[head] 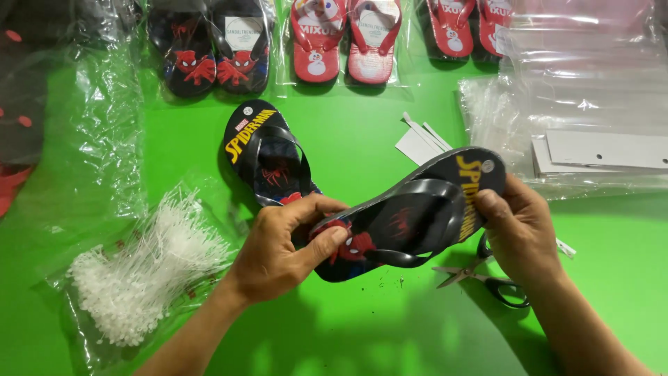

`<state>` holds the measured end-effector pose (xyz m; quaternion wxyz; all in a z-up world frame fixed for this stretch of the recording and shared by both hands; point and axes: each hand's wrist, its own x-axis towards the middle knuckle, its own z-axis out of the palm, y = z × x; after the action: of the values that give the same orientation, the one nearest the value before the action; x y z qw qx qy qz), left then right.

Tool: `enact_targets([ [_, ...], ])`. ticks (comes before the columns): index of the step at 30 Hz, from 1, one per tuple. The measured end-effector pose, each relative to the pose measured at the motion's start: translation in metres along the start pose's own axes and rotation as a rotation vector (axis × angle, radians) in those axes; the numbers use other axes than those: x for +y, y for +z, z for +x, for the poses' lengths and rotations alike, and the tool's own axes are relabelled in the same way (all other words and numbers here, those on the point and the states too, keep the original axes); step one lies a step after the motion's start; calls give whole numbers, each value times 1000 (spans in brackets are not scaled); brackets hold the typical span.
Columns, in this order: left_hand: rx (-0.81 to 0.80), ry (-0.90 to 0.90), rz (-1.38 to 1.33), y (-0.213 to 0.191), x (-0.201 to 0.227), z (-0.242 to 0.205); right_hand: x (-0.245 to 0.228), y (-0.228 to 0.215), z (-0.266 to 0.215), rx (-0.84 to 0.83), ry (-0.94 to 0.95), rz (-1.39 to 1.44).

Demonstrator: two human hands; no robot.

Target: The person picks up a black Spider-Man flip-flop and uses scissors to trim excess material from the sole. They carefully cut around the edges and remove small pieces of rubber, then inspect the trimmed area.

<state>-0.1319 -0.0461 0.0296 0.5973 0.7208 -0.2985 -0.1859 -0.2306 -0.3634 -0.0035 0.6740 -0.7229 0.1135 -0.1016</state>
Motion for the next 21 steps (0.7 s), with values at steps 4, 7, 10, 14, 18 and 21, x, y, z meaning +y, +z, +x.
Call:
enact_targets([
  [4,1,36,193,-3,-1,2,-4,5,-4,-21,11,-99],
  [7,-14,38,186,-3,0,3,-11,13,-4,-7,139,-76],
  [10,-19,47,198,-2,0,3,-16,18,-4,16,215,-107],
  [14,-99,-55,73,0,-1,1,-13,21,-3,-6,241,49],
  [18,-137,1,57,5,3,1,-19,23,-4,-70,273,52],
  [21,-148,-31,85,5,2,1,-28,28,-6,-14,187,-30],
])
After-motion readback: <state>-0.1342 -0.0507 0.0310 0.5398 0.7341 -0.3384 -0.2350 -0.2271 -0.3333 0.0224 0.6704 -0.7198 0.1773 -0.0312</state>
